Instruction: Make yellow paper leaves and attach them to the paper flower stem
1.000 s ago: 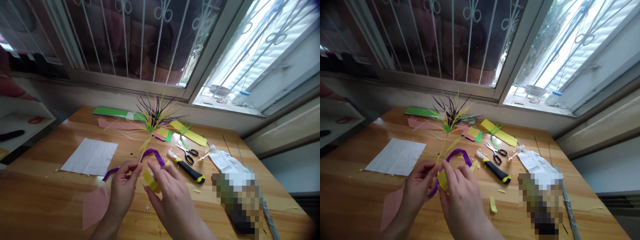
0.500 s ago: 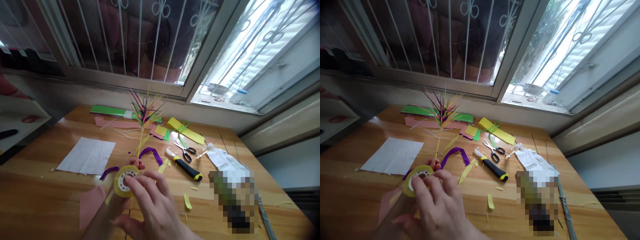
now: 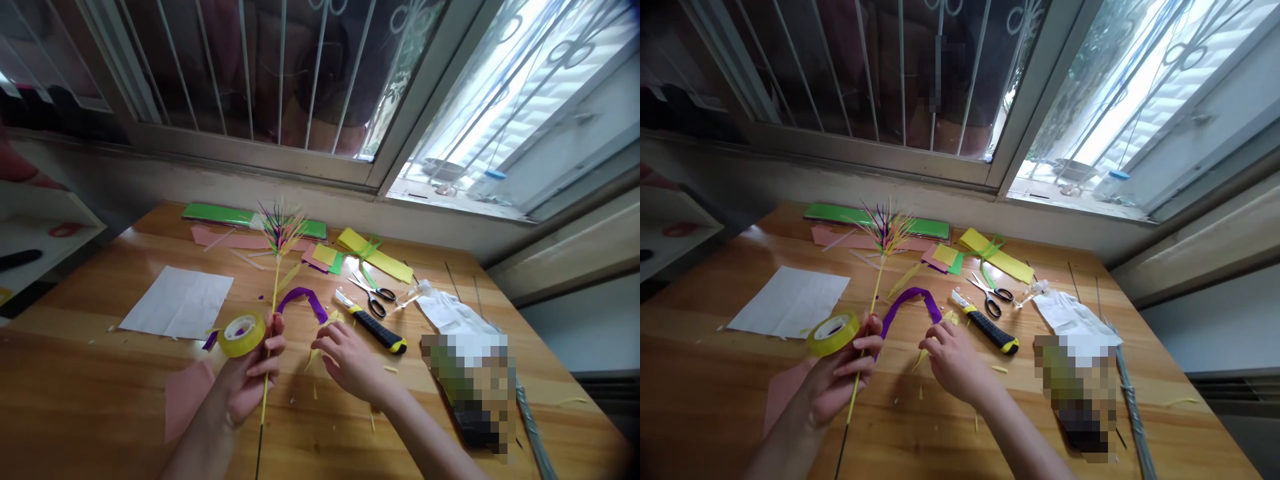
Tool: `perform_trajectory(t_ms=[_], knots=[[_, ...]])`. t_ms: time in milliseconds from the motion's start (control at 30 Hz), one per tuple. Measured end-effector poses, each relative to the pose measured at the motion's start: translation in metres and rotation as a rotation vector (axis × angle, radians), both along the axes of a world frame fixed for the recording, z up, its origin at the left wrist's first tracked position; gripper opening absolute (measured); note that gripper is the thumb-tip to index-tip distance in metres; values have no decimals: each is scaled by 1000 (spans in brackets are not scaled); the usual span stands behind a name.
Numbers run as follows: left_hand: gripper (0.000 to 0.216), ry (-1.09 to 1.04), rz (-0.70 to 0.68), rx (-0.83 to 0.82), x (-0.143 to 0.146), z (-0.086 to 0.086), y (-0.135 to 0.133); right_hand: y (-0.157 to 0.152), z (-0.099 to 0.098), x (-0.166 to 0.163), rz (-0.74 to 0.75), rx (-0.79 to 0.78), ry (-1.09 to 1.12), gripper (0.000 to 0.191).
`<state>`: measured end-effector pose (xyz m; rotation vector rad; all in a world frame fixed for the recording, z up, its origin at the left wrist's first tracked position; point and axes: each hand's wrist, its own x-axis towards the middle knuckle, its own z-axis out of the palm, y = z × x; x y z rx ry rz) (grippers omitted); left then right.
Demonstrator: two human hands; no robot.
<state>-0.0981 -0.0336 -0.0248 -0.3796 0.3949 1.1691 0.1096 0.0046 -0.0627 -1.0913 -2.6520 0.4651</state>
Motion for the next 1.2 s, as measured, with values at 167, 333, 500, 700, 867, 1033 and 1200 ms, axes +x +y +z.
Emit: perform_trajectory(t_ms=[167, 333, 500, 700, 867, 1033, 1200], knots=[[27, 154, -43, 98, 7, 5, 0, 14, 6, -6, 51, -3, -123, 42], [16, 231, -72, 199, 11, 2, -1, 31, 14, -10, 68, -44, -274, 31], [6, 357, 26, 169, 18, -1, -2, 42, 12, -15, 72, -61, -364, 18], [21, 494, 65, 174, 25, -4, -5, 41, 29, -10, 66, -56, -347, 11], [28, 619, 79, 200, 30, -5, -6, 33, 95, -3, 105, 65, -156, 17], [31, 661, 17, 213, 34, -3, -6, 31, 154, -15, 267, 151, -115, 21], [28, 686, -37, 256, 31, -2, -10, 38, 169, -35, 344, 153, -268, 17]])
